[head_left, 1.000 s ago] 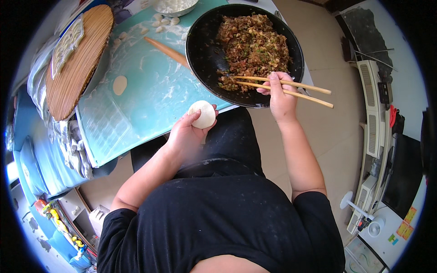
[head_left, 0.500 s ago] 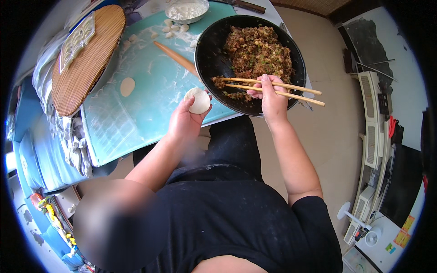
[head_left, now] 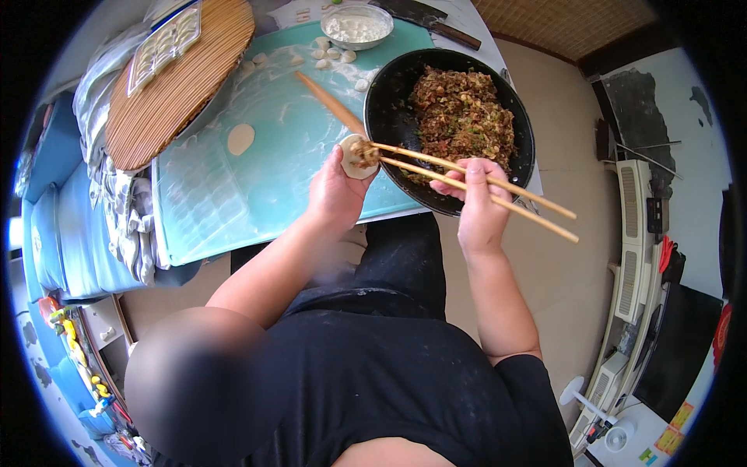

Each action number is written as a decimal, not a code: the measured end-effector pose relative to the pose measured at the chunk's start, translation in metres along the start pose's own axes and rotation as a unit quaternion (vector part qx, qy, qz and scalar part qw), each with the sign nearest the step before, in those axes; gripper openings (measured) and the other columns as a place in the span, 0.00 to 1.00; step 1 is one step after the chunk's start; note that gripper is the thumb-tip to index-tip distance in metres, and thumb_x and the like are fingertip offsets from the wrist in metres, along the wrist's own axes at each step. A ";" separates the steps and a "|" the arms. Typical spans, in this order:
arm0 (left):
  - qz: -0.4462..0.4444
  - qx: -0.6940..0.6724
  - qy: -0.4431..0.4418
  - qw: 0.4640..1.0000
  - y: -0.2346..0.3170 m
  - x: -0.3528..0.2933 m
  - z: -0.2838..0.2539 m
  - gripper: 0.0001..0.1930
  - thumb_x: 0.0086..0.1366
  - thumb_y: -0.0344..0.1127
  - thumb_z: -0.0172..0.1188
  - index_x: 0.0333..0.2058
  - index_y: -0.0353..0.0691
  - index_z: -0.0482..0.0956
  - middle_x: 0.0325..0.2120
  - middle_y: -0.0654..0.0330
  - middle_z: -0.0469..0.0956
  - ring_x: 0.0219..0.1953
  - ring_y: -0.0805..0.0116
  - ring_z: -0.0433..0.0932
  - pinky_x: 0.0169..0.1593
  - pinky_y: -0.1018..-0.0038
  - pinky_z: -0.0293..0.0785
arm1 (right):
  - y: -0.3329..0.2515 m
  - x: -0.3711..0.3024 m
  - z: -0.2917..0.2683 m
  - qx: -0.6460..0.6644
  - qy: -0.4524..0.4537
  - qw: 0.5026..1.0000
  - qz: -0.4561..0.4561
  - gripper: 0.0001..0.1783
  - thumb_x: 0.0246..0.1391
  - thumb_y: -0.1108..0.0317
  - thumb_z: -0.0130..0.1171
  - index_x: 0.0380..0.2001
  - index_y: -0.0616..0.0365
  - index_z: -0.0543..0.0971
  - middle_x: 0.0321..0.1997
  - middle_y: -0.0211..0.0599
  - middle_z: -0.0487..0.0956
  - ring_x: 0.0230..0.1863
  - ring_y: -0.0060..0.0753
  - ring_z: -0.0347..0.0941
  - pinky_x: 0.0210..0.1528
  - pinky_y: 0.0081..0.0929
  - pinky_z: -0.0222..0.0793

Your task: The person prepares dumplings by rolling small dough balls into flat circles using a rolling pin. They use chopsticks to place a meat and vegetable filling onto the dough, then fold and pleat the edges to seal the dumplings. The finished dumplings are placed into a plastic tray on the table.

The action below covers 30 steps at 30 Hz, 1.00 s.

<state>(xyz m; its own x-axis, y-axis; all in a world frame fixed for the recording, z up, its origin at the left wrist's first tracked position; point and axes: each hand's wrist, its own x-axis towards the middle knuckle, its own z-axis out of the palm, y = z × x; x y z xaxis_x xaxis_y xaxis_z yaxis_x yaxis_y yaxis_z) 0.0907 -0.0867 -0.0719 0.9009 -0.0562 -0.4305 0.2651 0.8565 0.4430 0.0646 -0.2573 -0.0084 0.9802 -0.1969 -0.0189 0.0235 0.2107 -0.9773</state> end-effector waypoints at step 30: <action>-0.175 -0.014 -0.021 0.984 -0.016 -0.032 -0.024 0.27 0.69 0.48 0.24 0.52 0.31 0.60 0.49 0.46 0.67 0.52 0.52 0.67 0.55 0.63 0.66 | 0.031 -0.005 -0.047 -0.170 -0.004 0.984 -0.053 0.11 0.59 0.67 0.48 0.33 0.67 0.71 0.28 0.37 0.72 0.24 0.25 0.72 0.30 0.20 0.74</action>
<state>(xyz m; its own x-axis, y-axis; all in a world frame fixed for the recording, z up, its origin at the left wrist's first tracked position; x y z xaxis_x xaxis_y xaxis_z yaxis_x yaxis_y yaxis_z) 0.0492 -0.0864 -0.0839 0.7696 -0.3702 -0.5203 0.5525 0.7946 0.2517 0.0510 -0.2949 -0.0481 0.9774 -0.1922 0.0875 0.0604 -0.1427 -0.9879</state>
